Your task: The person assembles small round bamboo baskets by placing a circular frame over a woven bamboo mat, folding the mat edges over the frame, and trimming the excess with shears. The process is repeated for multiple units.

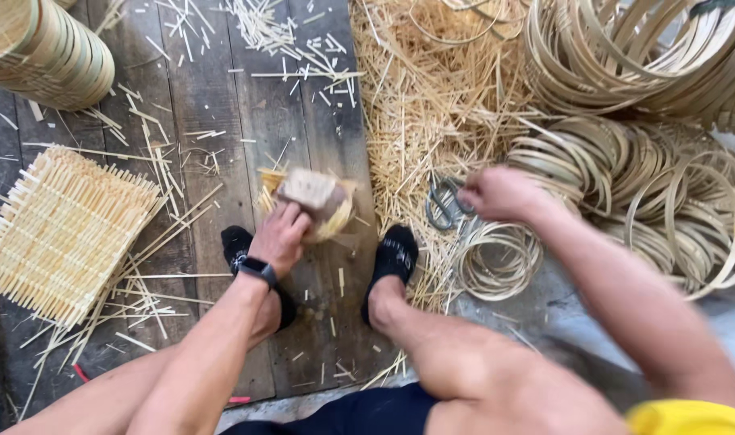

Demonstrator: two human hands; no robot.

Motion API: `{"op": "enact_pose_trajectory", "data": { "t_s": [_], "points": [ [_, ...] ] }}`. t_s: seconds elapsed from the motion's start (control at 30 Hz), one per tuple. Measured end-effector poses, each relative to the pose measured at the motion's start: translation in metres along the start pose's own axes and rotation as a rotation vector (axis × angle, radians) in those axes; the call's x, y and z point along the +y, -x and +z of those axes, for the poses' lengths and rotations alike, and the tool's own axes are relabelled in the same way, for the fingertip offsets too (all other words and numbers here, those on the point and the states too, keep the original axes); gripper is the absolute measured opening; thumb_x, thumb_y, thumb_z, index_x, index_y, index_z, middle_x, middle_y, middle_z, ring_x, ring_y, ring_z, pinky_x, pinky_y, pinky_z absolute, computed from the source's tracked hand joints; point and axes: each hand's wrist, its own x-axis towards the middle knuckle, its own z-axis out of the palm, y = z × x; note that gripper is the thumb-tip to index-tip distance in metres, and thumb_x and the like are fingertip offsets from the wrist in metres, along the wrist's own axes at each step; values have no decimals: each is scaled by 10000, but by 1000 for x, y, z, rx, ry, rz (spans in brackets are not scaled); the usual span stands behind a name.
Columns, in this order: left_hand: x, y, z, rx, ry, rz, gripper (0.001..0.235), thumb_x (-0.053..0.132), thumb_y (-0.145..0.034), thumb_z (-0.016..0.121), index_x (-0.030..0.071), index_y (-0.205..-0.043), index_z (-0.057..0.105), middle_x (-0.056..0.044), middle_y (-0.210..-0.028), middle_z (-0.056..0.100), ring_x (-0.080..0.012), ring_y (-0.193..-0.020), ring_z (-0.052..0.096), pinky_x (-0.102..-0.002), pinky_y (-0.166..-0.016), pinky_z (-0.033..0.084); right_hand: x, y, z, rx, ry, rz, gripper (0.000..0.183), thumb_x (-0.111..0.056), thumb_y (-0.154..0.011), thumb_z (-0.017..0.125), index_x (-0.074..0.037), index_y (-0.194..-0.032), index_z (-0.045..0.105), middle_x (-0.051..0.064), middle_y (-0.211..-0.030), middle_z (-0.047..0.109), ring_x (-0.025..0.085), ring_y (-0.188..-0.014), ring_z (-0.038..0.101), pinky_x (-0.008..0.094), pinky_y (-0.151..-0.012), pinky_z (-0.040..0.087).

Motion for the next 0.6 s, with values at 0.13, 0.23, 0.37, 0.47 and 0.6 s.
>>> {"op": "enact_pose_trajectory", "data": {
  "t_s": [0.13,0.23,0.37,0.47,0.6],
  "points": [
    [7,36,4,-194,49,-131,471,143,-633,821,77,-1058,629,-112,-1118,611,-316,-1127,567,-437,-998,478,29,-71,122,77,-252,115,385,-274,-895,734,20,-1138,682,234,-1139,686,340,-1009,700,460,-950,555],
    [16,31,3,-85,131,-552,573,370,-795,850,74,-1199,573,-144,-1206,566,-331,-1217,534,-419,-1054,457,46,-115,187,324,-160,158,738,-259,-699,899,84,-1249,548,312,-1255,571,441,-1121,597,509,-975,501],
    [26,-11,27,179,125,-533,1106,476,-644,910,-22,-1445,333,-275,-1391,412,-453,-1302,402,-530,-1109,332,59,-143,203,65,-446,386,765,-113,-754,804,27,-1396,413,228,-1095,693,334,-940,719,426,-863,611],
    [27,-23,53,129,132,-669,1200,461,-644,926,7,-1515,237,-243,-1424,367,-448,-1310,353,-566,-1126,297,73,-135,175,-97,-502,246,482,-123,-738,760,-10,-1188,631,154,-982,724,279,-884,728,406,-851,595],
    [21,-17,70,110,99,-654,1164,382,-677,921,13,-1541,234,-229,-1434,338,-446,-1311,327,-583,-1139,299,111,-73,109,-399,-442,180,284,-180,-709,807,-26,-943,763,147,-798,757,214,-643,690,409,-644,612]
  ]
}}
